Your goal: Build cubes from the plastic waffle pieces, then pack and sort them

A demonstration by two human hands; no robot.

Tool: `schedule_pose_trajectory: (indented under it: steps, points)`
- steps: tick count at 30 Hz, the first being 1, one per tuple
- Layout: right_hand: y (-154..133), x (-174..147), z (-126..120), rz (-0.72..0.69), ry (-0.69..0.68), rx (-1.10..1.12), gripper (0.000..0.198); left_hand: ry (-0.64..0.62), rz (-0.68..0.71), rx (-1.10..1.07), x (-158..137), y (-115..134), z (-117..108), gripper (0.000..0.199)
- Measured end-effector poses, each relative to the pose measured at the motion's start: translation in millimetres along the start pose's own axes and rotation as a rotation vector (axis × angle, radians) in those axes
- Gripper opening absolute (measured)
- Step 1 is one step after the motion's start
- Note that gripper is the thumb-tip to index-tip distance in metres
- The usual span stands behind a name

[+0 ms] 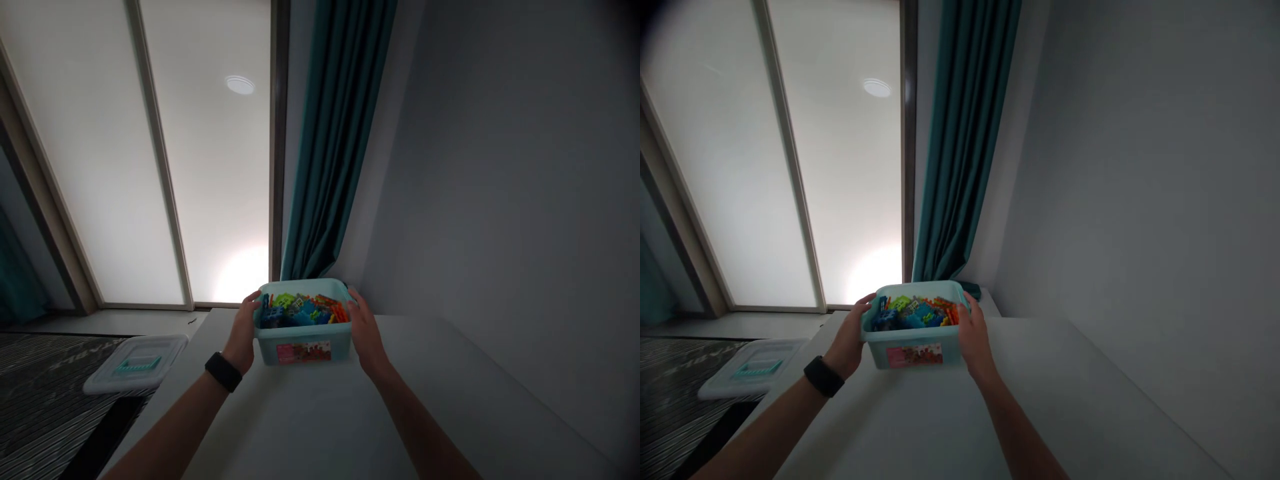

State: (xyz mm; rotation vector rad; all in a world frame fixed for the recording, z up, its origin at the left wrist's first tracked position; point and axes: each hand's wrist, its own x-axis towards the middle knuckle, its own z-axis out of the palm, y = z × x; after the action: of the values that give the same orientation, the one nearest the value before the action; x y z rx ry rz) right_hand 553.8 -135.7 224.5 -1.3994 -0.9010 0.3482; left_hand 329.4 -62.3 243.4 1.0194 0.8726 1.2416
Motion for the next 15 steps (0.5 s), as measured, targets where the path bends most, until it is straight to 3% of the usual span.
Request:
schedule_pose_trajectory:
  steps: [3,10,15]
  points:
    - [-3.4,-6.1,-2.4,-0.128,0.010,0.032,0.059,-0.009,0.130,-0.032,-4.0,7.9,1.5,0.041]
    - [7.6,-7.4,-5.1,0.116,-0.006,0.052,0.054,-0.065,-0.103,0.192,-2.4,10.5,-7.8,0.039]
    - [17.0,-5.9,-3.4,0.059,0.007,0.071,0.057,-0.040,-0.039,0.162,1.9,3.5,-4.1,0.045]
